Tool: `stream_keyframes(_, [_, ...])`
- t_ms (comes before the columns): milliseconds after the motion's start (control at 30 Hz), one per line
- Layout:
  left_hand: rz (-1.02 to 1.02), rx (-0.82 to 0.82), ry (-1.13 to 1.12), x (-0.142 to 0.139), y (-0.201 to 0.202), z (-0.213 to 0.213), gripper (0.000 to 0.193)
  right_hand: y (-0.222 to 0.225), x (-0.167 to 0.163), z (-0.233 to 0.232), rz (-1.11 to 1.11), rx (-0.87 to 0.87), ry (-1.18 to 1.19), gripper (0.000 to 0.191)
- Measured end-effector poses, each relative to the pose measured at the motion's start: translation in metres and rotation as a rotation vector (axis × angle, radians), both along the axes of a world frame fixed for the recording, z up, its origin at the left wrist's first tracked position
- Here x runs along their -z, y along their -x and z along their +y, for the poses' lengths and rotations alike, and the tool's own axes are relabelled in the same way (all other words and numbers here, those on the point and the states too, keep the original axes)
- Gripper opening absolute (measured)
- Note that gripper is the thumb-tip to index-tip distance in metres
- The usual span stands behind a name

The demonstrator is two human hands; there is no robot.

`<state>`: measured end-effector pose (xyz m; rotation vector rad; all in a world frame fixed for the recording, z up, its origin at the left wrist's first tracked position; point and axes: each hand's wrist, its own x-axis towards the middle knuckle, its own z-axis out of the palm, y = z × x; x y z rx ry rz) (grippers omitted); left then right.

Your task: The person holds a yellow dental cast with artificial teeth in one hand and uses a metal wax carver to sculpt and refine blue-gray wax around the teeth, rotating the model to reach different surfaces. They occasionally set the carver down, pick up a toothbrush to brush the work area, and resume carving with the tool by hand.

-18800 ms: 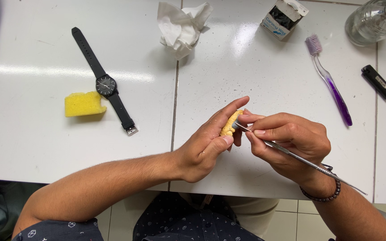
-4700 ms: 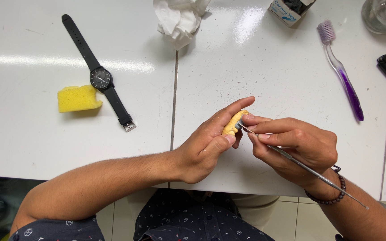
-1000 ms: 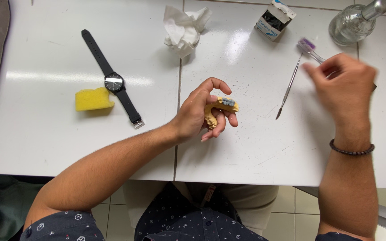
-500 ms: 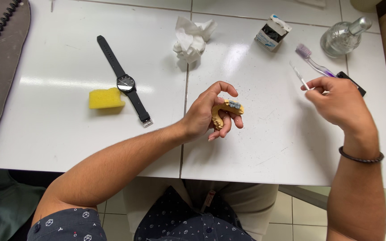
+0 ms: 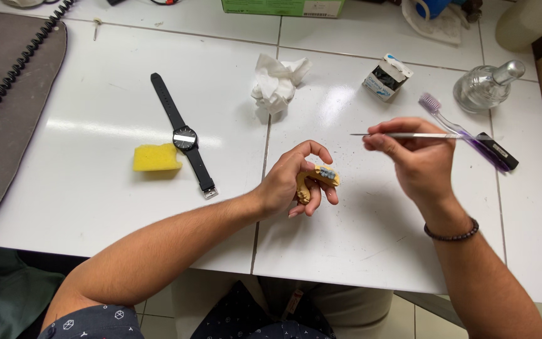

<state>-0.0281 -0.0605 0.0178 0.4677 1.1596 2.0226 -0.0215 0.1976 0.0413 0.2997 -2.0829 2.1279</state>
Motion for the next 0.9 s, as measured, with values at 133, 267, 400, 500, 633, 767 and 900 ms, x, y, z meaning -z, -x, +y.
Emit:
stream_keyframes(133, [0.041,-0.013,0.034,0.004,0.002,0.001,0.031,-0.018,-0.002,-0.007,-0.025,-0.046,-0.019,0.018])
stream_keyframes(267, [0.033,-0.015,0.019,0.007,0.002,0.001,0.031,-0.028,0.004,-0.013,0.057,-0.055,-0.066,0.013])
stream_keyframes(400, [0.001,-0.002,0.016,0.007,0.003,0.002,0.032,-0.031,0.011,-0.012,0.17,-0.031,-0.174,0.006])
stream_keyframes(500, [-0.027,0.008,0.01,0.009,0.004,0.004,0.033,-0.028,0.013,-0.008,0.228,-0.031,-0.17,0.011])
stream_keyframes(633, [-0.02,-0.015,0.064,0.012,0.004,0.005,0.035,-0.026,0.011,-0.009,0.11,-0.04,-0.108,0.018])
stream_keyframes(767, [-0.011,-0.031,0.085,0.013,0.005,0.005,0.035,-0.029,0.004,-0.021,0.292,-0.254,-0.4,0.051])
stream_keyframes(900, [-0.002,-0.043,0.067,0.011,0.003,0.004,0.037,-0.035,-0.003,-0.026,0.372,-0.278,-0.597,0.054])
